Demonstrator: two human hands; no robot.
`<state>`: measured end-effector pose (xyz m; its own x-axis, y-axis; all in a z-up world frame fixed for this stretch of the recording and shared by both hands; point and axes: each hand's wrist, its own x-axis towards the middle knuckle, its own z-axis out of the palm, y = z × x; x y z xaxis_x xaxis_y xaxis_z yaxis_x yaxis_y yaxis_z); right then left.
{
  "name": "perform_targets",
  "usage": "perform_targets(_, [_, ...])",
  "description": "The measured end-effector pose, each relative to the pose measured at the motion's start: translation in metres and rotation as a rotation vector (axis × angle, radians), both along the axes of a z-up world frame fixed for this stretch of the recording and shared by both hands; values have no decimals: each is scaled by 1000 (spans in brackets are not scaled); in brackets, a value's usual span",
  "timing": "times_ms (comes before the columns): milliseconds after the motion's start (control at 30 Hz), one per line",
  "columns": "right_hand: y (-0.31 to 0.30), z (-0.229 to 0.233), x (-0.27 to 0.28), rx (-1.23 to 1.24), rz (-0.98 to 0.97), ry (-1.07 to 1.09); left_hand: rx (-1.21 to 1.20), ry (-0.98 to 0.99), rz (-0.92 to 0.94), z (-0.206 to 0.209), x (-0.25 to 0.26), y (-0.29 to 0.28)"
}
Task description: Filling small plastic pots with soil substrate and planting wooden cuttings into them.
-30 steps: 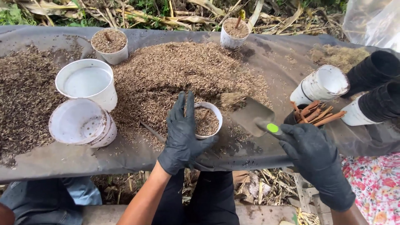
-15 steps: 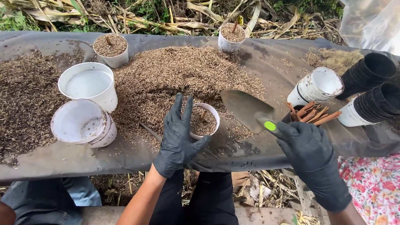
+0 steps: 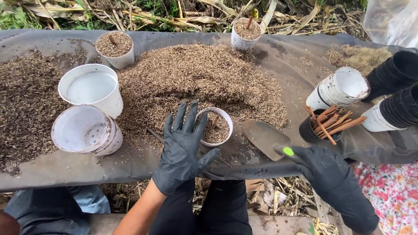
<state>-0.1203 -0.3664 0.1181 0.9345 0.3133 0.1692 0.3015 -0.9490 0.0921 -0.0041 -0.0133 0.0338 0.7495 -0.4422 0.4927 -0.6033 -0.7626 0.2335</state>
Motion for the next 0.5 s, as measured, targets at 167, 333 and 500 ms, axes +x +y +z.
perform_targets(167, [-14,-10,1,145,-23,146,-159,5,-45,-7,-21,-9])
perform_targets(333, [-11,-43,18,99,-64,204,44,92,6,-20,-19,-22])
perform_targets(500, [7,-42,31,151,-58,189,148,63,53,-25,-9,-32])
